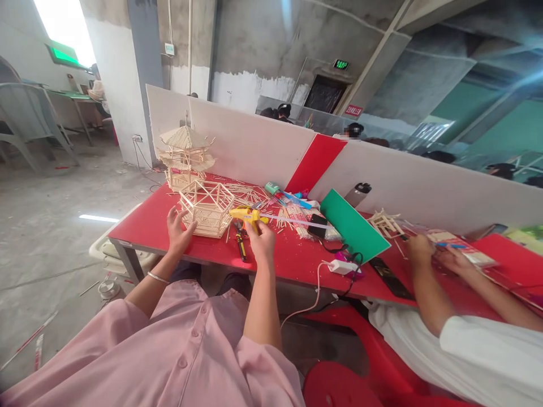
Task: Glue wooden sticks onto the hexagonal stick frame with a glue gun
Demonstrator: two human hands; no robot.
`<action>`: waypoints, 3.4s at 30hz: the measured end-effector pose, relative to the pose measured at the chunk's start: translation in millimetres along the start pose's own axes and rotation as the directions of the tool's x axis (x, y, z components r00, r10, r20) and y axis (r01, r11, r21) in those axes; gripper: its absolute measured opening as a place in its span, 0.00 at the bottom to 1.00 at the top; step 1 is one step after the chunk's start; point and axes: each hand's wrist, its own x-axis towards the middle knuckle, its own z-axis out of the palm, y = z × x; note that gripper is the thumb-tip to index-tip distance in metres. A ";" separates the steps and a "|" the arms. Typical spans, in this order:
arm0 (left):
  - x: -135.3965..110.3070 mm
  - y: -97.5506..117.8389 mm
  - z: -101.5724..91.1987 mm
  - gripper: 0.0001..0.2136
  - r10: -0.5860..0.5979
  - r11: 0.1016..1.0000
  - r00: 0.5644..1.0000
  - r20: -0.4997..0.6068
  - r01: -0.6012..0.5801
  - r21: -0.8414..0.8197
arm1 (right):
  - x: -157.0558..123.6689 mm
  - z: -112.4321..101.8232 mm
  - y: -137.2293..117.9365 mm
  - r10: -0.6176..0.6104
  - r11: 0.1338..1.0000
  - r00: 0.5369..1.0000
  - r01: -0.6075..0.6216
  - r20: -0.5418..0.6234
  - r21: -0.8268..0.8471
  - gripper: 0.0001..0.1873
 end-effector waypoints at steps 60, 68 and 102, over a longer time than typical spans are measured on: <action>-4.3 2.1 1.0 0.11 -0.009 0.999 0.993 -0.122 0.003 -0.049 | -28.4 19.3 -5.7 -0.437 0.895 0.892 0.444 0.117 -0.039 0.20; 16.6 -19.3 16.7 0.20 -0.189 0.964 0.981 -0.039 0.178 -0.200 | -26.9 12.3 5.5 -0.414 0.907 0.910 0.415 0.039 -0.075 0.22; 39.9 -27.1 22.0 0.33 -0.295 0.918 0.956 0.002 0.284 -0.276 | -28.2 6.8 -11.0 -0.406 0.886 0.912 0.379 -0.053 -0.269 0.28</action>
